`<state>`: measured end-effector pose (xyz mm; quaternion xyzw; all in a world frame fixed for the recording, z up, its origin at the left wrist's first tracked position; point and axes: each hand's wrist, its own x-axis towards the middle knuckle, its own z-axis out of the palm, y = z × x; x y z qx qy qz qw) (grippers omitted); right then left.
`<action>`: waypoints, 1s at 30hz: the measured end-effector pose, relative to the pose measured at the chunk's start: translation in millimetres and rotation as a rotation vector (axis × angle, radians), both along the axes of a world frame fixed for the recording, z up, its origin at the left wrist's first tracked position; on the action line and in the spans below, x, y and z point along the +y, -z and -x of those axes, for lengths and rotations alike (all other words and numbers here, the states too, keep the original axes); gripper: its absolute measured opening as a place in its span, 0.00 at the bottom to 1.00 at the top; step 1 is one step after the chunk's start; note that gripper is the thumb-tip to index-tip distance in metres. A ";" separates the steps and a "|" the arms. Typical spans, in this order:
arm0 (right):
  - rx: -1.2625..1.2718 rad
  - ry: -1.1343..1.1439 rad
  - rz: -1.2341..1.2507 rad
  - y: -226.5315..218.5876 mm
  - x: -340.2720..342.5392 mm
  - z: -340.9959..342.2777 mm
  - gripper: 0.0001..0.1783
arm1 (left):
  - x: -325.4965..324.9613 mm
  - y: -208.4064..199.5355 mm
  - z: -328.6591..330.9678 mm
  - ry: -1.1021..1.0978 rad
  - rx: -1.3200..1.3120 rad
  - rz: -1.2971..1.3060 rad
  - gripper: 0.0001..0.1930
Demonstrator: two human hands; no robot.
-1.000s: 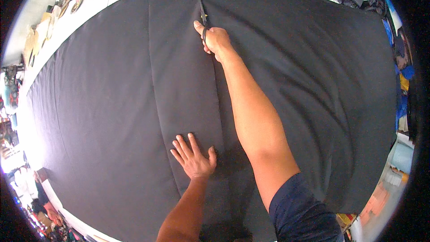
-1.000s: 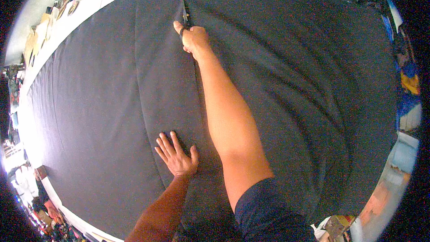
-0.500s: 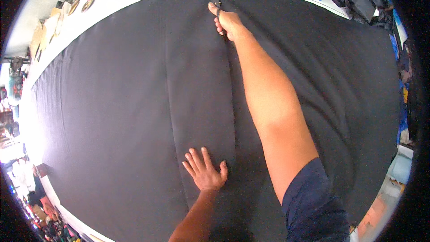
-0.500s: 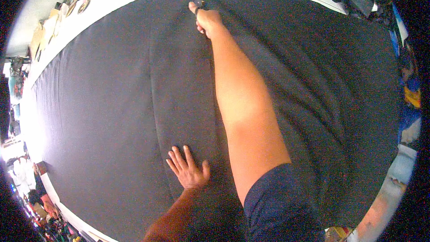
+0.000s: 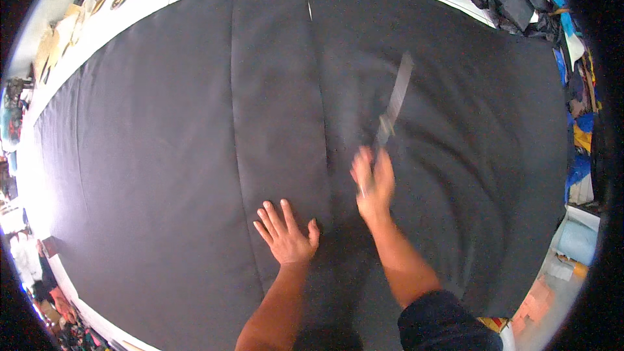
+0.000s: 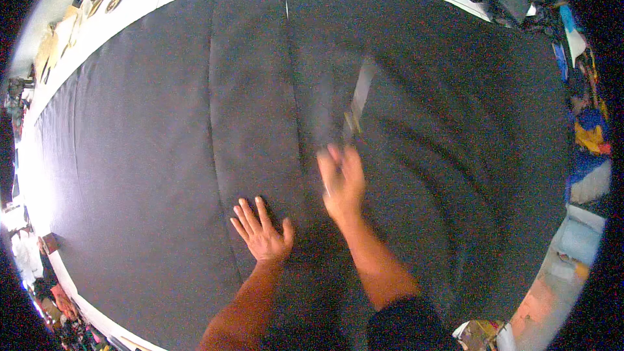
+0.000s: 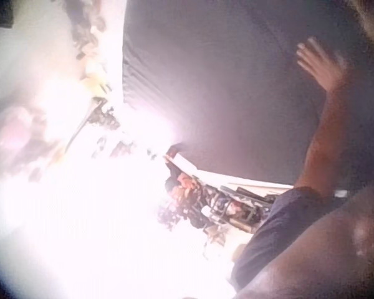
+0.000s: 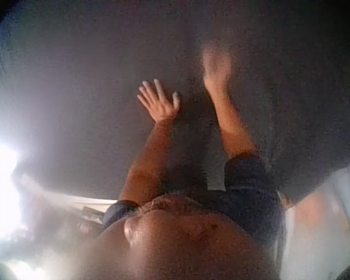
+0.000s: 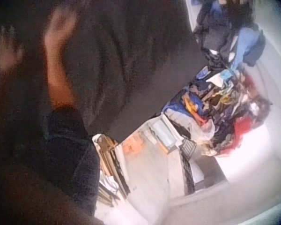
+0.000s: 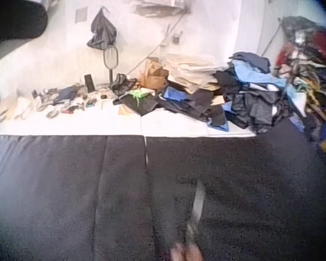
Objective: The person lays out a large piece of black fabric on the floor, uses a wooden stick to measure and mark a straight line, then cuts the fabric along that line with scissors. The person repeats the process to cut a second piece.
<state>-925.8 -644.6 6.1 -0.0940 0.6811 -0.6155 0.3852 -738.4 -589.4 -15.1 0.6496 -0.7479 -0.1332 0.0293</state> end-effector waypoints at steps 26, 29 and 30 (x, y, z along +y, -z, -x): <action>1.029 0.199 -0.758 13.6 486.5 -70.6 0.38 | 65.8 -38.9 -95.5 0.414 0.520 0.333 0.25; 0.882 0.136 -0.632 8.7 502.8 -65.9 0.41 | 207.9 -68.5 -207.1 0.549 0.404 0.065 0.22; 0.970 0.231 -0.545 17.8 527.1 -59.7 0.37 | 273.4 -83.0 -245.3 0.623 0.268 0.075 0.23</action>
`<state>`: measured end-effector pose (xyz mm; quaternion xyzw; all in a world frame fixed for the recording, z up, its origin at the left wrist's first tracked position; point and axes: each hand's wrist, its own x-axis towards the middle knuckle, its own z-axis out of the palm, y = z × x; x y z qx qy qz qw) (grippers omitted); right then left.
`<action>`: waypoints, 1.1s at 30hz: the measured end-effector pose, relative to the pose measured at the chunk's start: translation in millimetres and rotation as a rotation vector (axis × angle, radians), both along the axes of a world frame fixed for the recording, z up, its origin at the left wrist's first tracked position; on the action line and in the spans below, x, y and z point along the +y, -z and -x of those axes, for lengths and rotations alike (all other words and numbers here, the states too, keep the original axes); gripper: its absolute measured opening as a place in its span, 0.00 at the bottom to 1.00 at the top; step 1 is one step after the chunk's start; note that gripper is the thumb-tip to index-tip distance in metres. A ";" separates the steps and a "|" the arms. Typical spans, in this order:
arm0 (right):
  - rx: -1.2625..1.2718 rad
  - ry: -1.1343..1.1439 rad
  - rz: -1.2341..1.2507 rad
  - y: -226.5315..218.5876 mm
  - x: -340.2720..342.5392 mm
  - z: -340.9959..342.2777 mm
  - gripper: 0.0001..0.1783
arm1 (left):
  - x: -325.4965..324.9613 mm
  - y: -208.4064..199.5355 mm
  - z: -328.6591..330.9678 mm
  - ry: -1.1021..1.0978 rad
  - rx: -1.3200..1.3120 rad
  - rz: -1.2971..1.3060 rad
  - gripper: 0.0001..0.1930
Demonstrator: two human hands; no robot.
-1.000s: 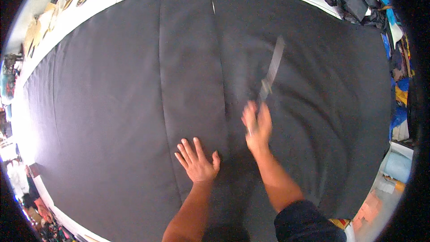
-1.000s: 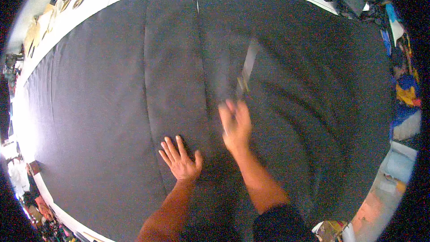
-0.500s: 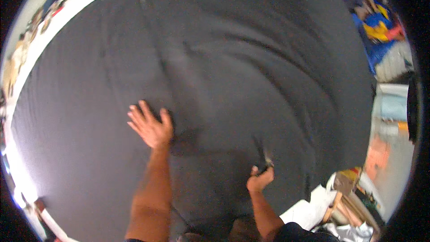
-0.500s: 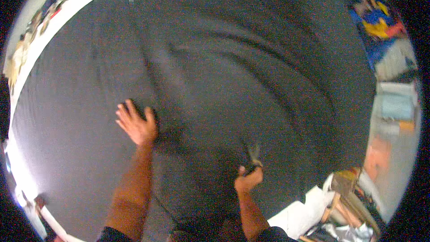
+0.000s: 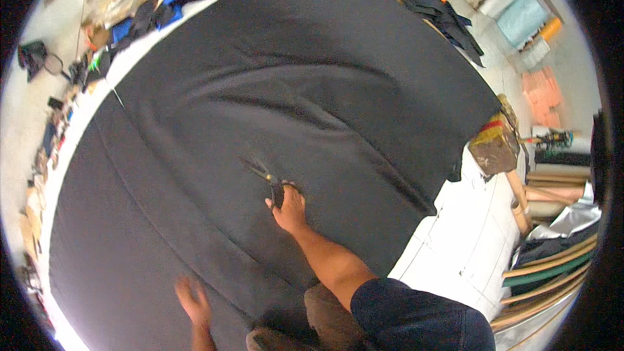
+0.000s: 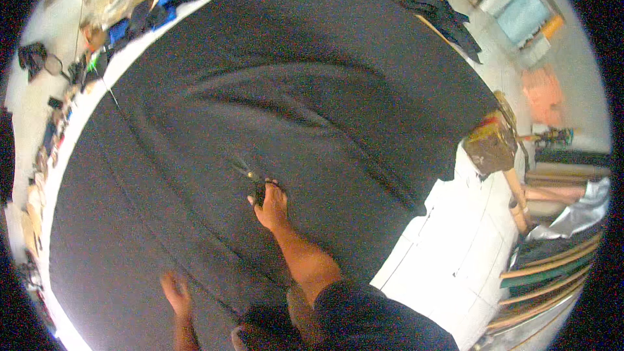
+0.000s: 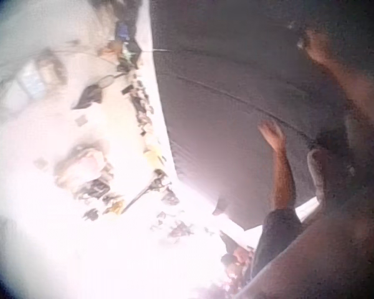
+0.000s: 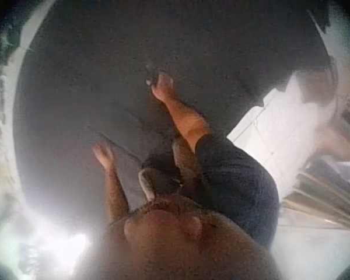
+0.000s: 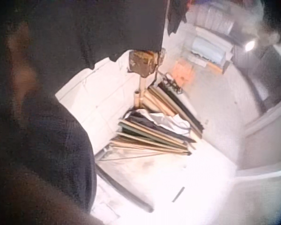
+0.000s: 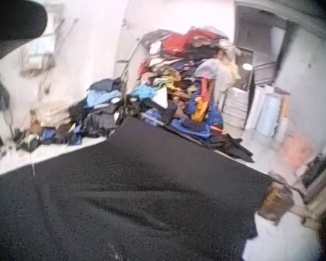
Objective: The person lays out a large piece of black fabric on the floor, uses a wooden stick to measure and mark a straight line, then cuts the fabric along that line with scissors. The person repeats the process to cut a second piece.
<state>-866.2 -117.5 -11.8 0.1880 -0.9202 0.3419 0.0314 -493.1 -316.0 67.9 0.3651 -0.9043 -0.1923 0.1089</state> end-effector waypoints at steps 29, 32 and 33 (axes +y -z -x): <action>-0.501 -0.466 -0.082 -41.8 410.1 -202.3 0.26 | 359.8 -177.2 -208.9 -0.285 0.183 -0.219 0.22; 0.384 -0.606 -0.340 -51.2 341.9 -230.0 0.28 | 356.9 -195.3 -195.8 -0.184 0.117 -0.212 0.20; 0.380 -0.625 -0.323 -51.9 337.4 -231.1 0.29 | 362.7 -209.1 -194.0 -0.143 0.073 -0.206 0.20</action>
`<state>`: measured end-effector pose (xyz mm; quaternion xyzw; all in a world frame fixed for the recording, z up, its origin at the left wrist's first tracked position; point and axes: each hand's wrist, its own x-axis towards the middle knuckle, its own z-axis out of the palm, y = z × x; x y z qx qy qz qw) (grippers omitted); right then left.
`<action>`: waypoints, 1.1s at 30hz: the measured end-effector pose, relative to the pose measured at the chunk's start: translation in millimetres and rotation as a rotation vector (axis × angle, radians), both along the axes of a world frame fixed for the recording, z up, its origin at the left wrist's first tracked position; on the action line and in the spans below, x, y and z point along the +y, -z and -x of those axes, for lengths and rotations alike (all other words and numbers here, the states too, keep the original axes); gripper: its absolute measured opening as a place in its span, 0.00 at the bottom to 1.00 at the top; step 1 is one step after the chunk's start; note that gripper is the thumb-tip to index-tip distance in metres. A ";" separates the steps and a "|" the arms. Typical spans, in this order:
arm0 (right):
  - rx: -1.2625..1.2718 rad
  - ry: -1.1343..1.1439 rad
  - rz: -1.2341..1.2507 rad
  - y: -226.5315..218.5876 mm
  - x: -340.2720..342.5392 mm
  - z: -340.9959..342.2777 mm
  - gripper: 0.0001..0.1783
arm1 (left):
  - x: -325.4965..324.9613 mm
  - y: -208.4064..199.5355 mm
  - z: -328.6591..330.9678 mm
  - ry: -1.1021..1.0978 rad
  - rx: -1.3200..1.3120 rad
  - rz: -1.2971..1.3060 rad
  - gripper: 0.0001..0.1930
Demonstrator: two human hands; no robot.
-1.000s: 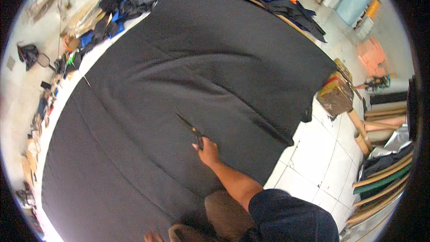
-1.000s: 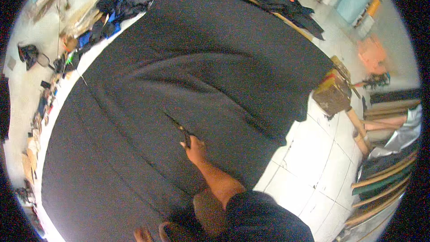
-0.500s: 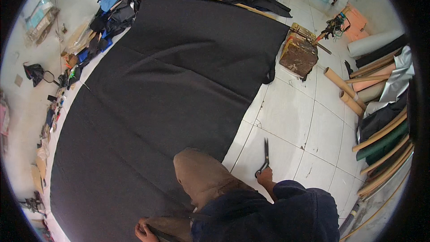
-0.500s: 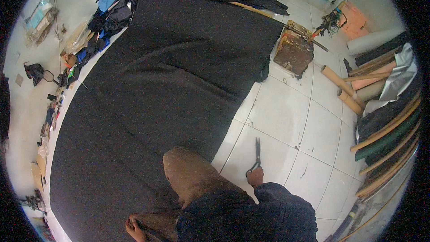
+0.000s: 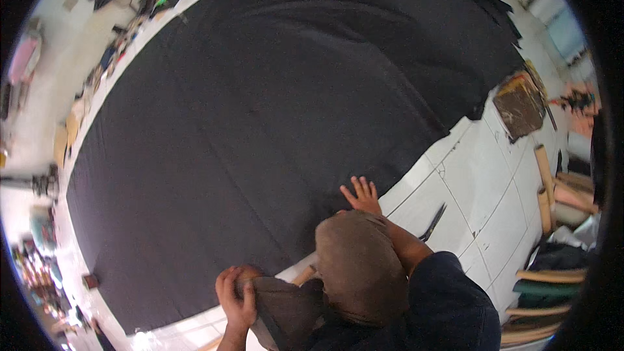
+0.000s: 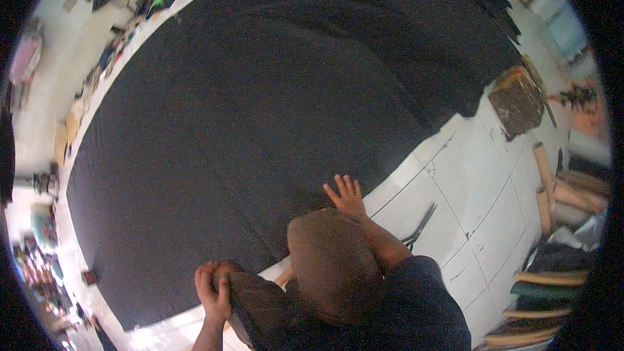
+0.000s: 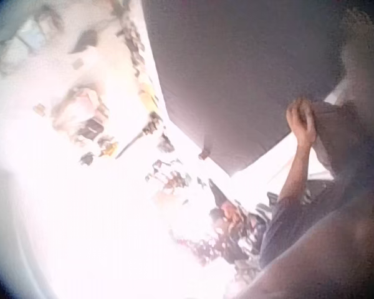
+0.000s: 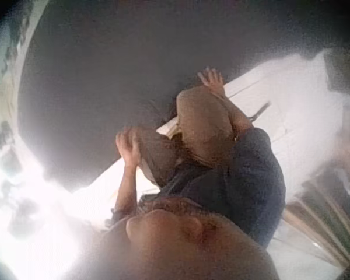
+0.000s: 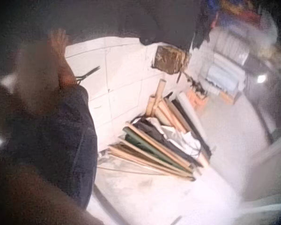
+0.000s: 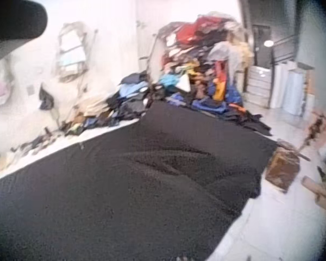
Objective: The person lays out a large piece of black fabric on the floor, uses a wooden stick to measure and mark a straight line, then cuts the fabric along that line with scissors. The person repeats the process to cut a second piece.
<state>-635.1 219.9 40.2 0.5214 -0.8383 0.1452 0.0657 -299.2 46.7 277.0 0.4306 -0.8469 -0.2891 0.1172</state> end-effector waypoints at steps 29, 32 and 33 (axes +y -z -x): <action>-1.040 0.282 -0.015 -570.8 0.8 188.7 0.29 | -160.1 -251.4 554.5 -0.488 0.292 -1.361 0.27; -1.268 0.278 -0.164 -598.3 4.3 221.1 0.40 | -145.0 -301.1 612.9 -0.359 0.421 -1.314 0.14; -1.298 0.292 -0.250 -608.1 0.5 229.8 0.56 | -136.2 -313.6 618.2 -0.312 0.409 -1.301 0.17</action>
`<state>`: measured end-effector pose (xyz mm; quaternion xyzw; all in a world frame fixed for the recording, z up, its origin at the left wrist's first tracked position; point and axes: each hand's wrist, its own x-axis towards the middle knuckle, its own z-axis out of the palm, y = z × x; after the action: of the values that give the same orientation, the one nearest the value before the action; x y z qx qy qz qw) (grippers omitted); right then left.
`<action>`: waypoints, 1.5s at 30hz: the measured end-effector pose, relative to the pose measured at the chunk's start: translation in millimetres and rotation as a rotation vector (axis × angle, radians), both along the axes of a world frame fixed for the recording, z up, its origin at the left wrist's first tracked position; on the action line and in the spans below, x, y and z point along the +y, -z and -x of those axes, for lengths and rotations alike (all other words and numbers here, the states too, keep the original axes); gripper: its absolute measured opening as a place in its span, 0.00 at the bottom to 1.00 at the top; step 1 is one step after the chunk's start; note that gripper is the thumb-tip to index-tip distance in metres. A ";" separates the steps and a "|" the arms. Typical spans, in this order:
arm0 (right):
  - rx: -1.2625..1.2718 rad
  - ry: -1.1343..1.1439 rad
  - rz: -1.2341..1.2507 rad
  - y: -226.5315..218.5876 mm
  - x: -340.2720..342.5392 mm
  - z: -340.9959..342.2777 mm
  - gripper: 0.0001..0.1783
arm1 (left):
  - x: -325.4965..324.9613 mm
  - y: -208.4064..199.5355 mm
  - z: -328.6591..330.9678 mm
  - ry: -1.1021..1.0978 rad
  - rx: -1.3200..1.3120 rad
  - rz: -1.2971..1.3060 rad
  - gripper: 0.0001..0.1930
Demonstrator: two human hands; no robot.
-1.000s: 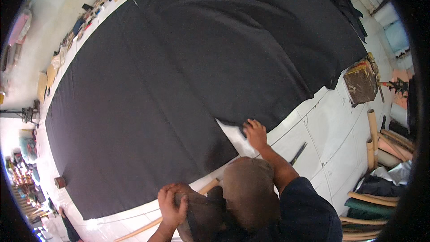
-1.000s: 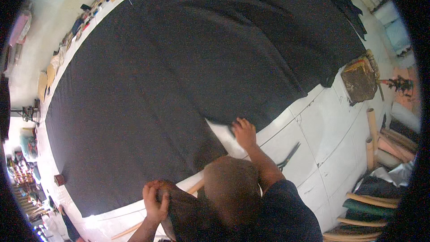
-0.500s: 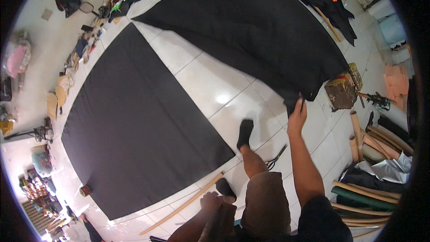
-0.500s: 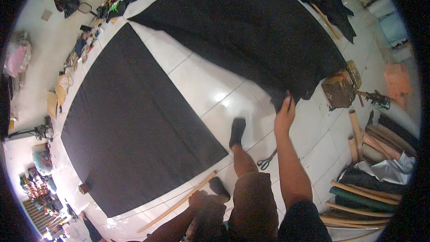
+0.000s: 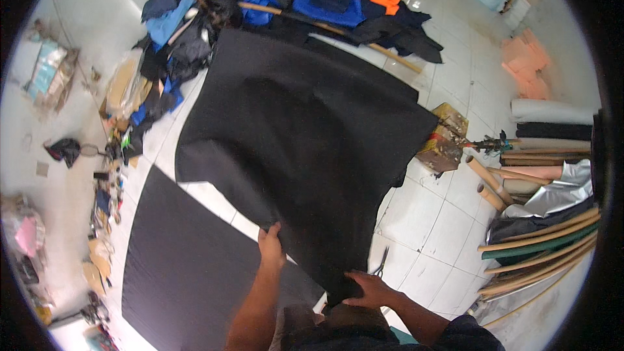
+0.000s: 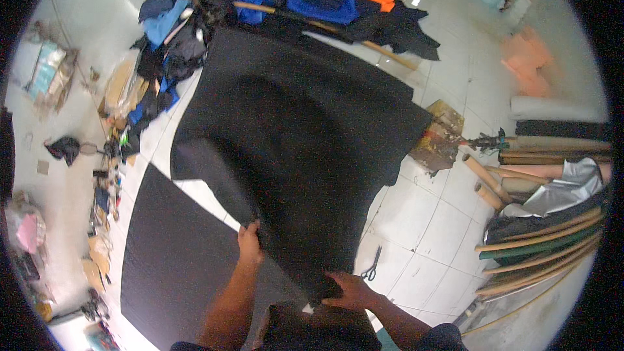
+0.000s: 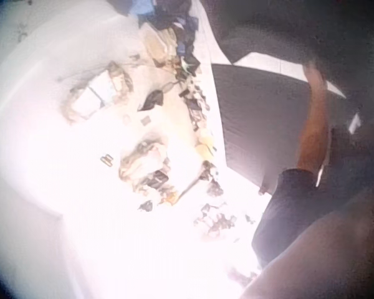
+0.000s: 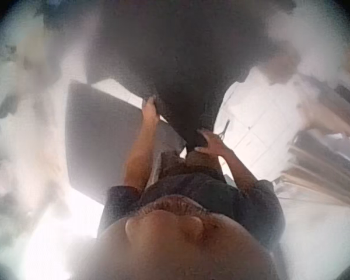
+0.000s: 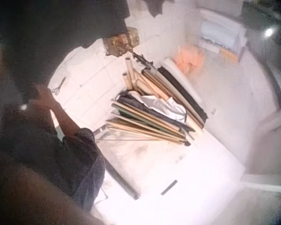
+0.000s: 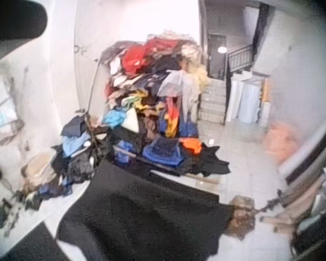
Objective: The person lays out a large piece of black fabric on the floor, uses a wooden stick to measure and mark a straight line, then cuts the fabric along that line with scissors. The person repeats the process to cut a second piece.
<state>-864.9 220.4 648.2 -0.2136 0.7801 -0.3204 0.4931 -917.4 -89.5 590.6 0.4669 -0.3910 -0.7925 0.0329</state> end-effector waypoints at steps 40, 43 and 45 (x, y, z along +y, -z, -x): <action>1.849 0.644 -0.320 -514.2 -271.4 -454.5 0.13 | -805.4 -401.2 -210.9 0.055 0.803 0.346 0.22; 1.481 0.734 -0.280 -437.6 -290.4 -552.3 0.14 | -753.1 -374.9 -339.3 -0.085 0.645 0.370 0.23; 1.297 0.798 -0.363 -382.5 -309.4 -608.4 0.20 | -764.3 -340.5 -392.7 0.004 0.569 0.250 0.23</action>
<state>-256.4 -89.1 1030.8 0.0224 0.9704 -0.1522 -0.1864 -524.7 -853.8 931.1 0.2178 -0.4615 -0.8372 0.1967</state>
